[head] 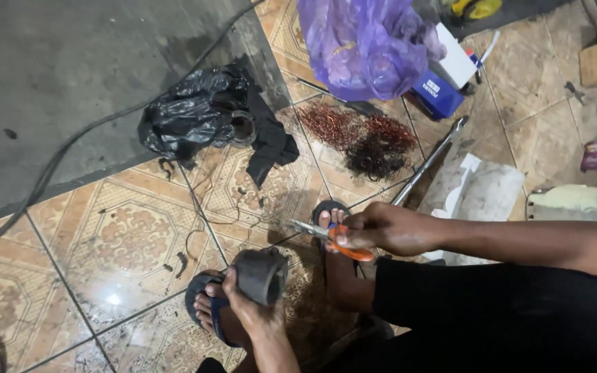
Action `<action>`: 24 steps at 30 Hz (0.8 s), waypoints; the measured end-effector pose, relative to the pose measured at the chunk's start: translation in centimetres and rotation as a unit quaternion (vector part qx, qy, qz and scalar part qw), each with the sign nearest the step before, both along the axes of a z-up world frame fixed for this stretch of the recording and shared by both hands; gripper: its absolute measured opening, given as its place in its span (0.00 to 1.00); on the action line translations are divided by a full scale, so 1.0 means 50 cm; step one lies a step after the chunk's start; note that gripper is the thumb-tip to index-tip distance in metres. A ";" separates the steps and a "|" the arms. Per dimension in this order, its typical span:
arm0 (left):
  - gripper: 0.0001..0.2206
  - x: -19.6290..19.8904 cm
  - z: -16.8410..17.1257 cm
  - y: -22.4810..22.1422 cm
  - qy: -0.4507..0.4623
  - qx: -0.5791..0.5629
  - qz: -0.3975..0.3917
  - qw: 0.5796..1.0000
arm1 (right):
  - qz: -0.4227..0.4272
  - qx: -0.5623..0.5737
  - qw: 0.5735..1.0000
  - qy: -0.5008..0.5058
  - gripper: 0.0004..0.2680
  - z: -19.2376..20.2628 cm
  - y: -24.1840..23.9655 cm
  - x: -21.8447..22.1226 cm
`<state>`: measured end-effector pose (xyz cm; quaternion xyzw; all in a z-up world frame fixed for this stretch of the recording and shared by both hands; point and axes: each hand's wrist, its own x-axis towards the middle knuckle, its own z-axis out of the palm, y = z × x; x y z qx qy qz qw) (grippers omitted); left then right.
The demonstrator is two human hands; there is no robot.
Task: Removing copper windings from an electric motor stator using pliers
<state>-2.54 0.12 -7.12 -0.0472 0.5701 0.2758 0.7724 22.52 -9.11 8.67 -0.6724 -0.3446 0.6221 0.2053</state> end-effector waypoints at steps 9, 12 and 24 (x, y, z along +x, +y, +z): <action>0.30 0.015 0.080 0.015 -0.012 -0.082 0.019 0.996 | -0.006 -0.127 0.991 -0.031 0.22 0.032 0.005 -0.014; 0.30 0.011 0.065 0.007 -0.042 -0.085 0.035 0.995 | -0.003 -0.024 0.998 -0.054 0.16 0.026 -0.016 0.011; 0.31 0.024 0.221 0.012 -0.130 -0.040 -0.021 0.991 | -0.070 0.129 0.932 -0.331 0.15 0.372 -0.063 0.006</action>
